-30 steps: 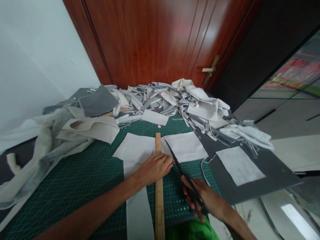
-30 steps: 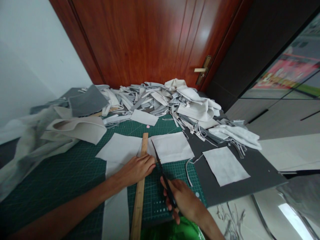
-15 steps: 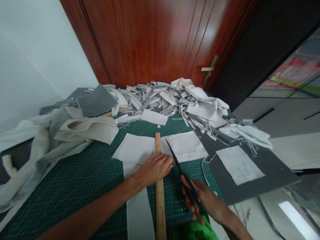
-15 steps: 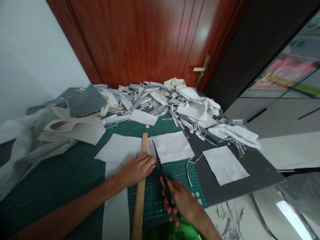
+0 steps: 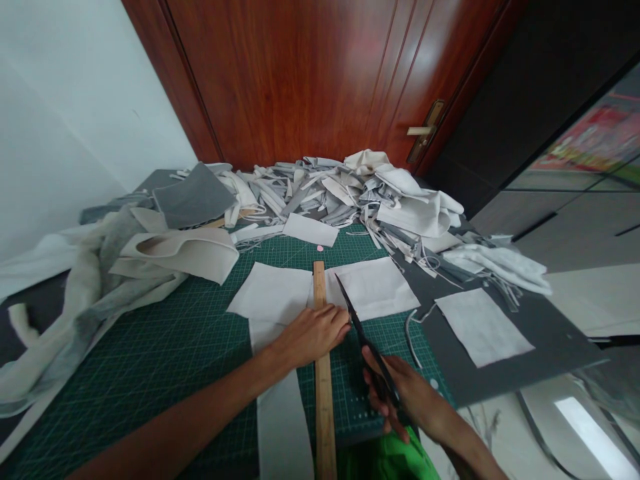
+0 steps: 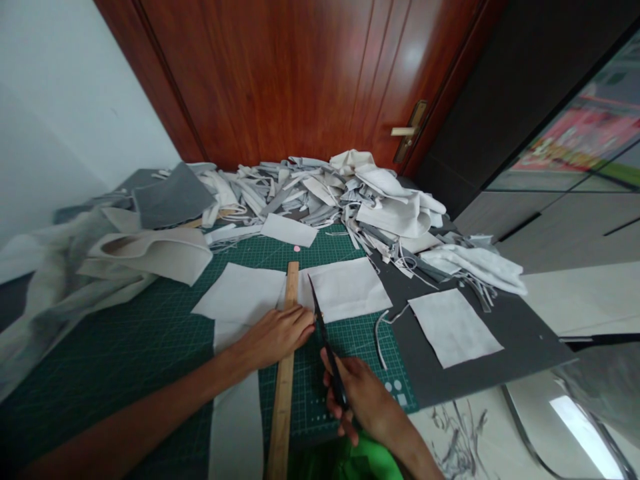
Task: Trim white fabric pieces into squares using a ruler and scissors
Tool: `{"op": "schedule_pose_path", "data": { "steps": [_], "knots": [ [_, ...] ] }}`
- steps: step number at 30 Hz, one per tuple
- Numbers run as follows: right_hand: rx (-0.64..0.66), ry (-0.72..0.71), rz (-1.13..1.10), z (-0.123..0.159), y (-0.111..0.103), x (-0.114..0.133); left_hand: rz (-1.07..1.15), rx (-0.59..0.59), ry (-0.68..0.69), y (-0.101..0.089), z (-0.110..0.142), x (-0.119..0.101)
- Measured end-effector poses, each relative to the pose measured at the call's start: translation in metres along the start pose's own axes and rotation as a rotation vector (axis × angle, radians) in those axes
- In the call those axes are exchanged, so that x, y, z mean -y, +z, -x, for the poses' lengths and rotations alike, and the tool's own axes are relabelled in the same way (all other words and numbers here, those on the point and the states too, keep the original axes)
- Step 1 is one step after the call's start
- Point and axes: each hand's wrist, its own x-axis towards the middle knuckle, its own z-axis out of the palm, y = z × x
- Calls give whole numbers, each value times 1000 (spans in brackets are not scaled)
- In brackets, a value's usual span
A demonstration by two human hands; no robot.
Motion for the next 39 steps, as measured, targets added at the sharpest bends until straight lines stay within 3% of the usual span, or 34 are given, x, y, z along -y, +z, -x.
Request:
{"op": "schedule_pose_path", "data": {
  "steps": [9, 15, 25, 39],
  "knots": [
    [-63, 4, 32, -2, 2, -2, -26, 26, -11, -3, -1, -1],
    [-89, 2, 89, -3, -8, -2, -33, -6, 10, -1, -1, 0],
    [-54, -18, 161, -5, -34, -7, -29, -78, 34, 2, 1, 1],
    [68, 8, 4, -11, -43, 4, -26, -94, 27, 2, 1, 1]
  ]
}}
